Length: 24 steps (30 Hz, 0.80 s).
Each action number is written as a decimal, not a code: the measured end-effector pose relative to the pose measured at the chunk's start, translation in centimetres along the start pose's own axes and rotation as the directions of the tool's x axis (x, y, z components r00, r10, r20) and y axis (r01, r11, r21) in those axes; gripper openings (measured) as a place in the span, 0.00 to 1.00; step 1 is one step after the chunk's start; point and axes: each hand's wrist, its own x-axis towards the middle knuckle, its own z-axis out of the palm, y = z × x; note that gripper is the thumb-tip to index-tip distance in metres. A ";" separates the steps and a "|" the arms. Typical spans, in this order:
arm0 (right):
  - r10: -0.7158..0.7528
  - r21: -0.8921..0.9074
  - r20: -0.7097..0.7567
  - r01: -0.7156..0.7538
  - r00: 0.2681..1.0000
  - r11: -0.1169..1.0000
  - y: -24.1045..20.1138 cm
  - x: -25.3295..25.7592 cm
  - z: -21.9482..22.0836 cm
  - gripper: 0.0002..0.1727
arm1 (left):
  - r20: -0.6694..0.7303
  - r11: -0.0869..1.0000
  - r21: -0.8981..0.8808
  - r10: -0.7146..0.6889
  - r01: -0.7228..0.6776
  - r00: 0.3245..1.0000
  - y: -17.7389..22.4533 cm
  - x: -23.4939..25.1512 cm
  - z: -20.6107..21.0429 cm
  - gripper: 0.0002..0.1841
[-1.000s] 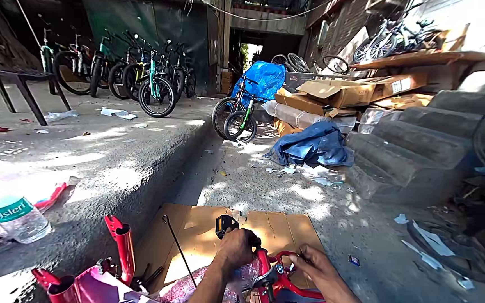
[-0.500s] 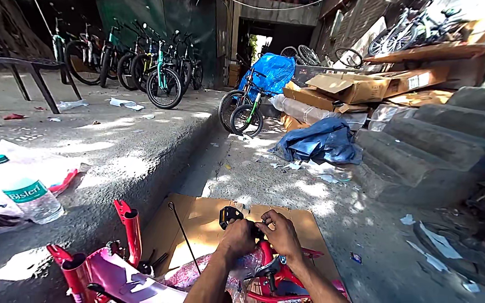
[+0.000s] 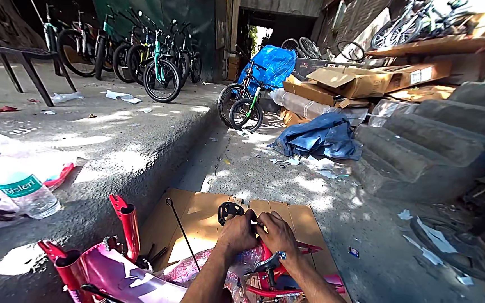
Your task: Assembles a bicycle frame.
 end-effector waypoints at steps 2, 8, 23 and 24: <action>-0.007 -0.017 0.016 0.007 1.000 1.000 -0.1 0.0 -0.1 0.08 | -0.003 1.000 0.010 -0.004 0.004 1.000 0.0 0.0 0.1 0.29; -0.042 -0.042 0.079 0.045 0.996 0.998 -0.4 0.7 -0.4 0.09 | -0.013 1.000 0.005 -0.004 0.005 1.000 -0.2 0.1 0.2 0.29; 0.206 0.386 0.393 -0.364 0.896 0.848 0.6 0.5 -2.9 0.23 | -0.078 0.997 -0.061 0.040 -0.045 0.996 -1.8 0.9 1.5 0.22; 0.246 0.462 0.406 -0.430 0.880 0.776 1.1 0.2 -3.0 0.24 | -0.086 0.995 -0.079 0.047 -0.054 0.995 -2.0 0.9 1.6 0.21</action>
